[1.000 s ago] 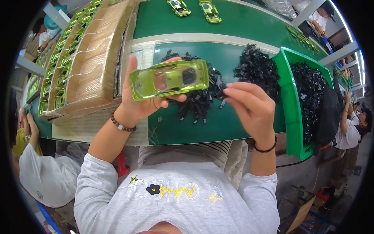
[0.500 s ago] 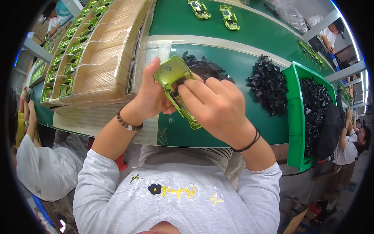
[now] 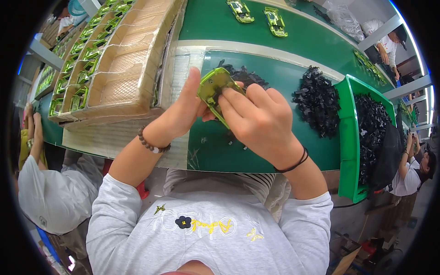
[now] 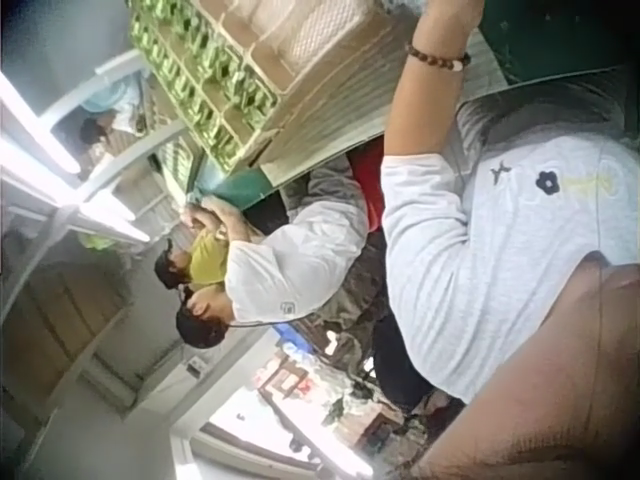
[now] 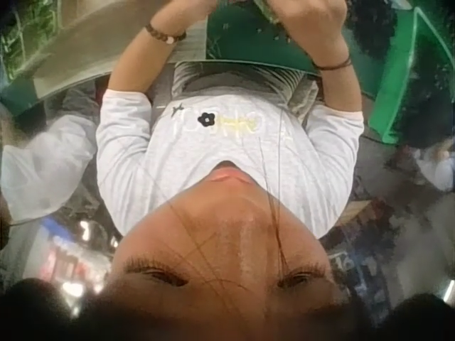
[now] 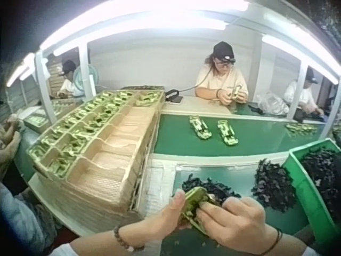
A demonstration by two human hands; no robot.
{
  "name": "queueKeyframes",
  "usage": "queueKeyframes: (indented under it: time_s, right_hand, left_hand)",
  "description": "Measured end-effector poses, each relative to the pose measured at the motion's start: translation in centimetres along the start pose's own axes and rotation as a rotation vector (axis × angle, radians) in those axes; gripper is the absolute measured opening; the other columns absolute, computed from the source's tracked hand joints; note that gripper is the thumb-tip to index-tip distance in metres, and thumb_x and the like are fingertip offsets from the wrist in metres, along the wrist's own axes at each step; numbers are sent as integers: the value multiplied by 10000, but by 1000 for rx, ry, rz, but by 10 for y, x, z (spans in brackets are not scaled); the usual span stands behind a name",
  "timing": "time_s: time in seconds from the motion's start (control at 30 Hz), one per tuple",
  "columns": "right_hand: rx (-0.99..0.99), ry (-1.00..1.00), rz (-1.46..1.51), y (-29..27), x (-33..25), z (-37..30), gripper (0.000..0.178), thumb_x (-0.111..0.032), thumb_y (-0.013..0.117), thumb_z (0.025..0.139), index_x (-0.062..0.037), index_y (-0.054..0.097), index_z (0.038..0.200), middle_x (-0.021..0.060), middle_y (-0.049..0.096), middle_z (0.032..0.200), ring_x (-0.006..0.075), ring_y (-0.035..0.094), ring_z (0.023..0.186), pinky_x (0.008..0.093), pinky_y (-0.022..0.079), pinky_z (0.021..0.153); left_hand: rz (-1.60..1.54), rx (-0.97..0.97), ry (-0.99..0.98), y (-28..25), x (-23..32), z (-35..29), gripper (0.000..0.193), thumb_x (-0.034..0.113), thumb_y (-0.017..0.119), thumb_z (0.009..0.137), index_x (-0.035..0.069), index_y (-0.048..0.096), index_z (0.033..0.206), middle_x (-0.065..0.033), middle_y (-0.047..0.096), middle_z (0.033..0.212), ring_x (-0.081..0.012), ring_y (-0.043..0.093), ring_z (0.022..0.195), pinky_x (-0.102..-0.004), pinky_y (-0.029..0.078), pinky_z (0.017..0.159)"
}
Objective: The person assembles plastic components into green toy car bodies by hand, taking the components from a storage bin and fitting them into the car bodies on an assembly line.
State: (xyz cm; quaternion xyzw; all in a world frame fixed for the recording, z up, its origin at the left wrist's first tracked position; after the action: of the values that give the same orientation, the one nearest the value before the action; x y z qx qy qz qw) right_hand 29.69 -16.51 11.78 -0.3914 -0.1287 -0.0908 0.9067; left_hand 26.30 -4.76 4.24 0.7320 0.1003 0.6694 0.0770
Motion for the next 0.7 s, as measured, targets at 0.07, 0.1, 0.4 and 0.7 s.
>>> queueKeyframes:
  time_s: [0.07, 0.1, 0.4, 0.7]
  right_hand:
    - [-53, 22, 14, 2, 3, -2, 214, -101, 627, 653, -82, 684, 859, -20, 666, 924, 121, 499, 612, 247, 373, 502]
    - [-53, 23, 11, 2, 3, -2, 214, -101, 627, 653, -82, 684, 859, -20, 666, 924, 121, 499, 612, 247, 373, 502]
    - [-40, 156, 88, 15, 11, -8, 224, -96, 662, 679, -93, 586, 890, -25, 649, 932, 142, 525, 666, 262, 401, 533]
    - [-52, 897, 1112, 52, 29, -28, 391, -96, 564, 864, 22, 468, 1224, 134, 630, 939, 129, 578, 714, 259, 464, 617]
  left_hand:
    - [-15, 65, 162, 6, 6, 4, 505, 485, 320, 942, 56, 525, 1115, 3, 575, 911, -75, 521, 758, -218, 421, 638]
    - [-33, 136, 324, 6, 13, 3, 355, 390, 455, 954, 55, 509, 1056, 14, 544, 870, -82, 515, 713, -217, 439, 651]
    - [-179, 184, 244, -7, 9, 3, 209, 58, 540, 884, -21, 511, 1076, -42, 614, 963, -80, 575, 868, -210, 464, 727]
    - [39, 251, 289, -4, 7, -1, 198, 13, 519, 887, -10, 528, 1083, -30, 598, 965, -75, 552, 857, -227, 451, 746]
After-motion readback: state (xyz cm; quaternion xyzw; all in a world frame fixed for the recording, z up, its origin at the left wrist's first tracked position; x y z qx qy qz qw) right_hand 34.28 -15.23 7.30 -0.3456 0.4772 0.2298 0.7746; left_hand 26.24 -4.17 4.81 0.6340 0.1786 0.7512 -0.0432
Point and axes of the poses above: each hand's wrist, its own z-axis towards the middle knuckle, its own y-axis out of the palm, x = y × z, the point moved 5 cm from there along z, towards the middle knuckle
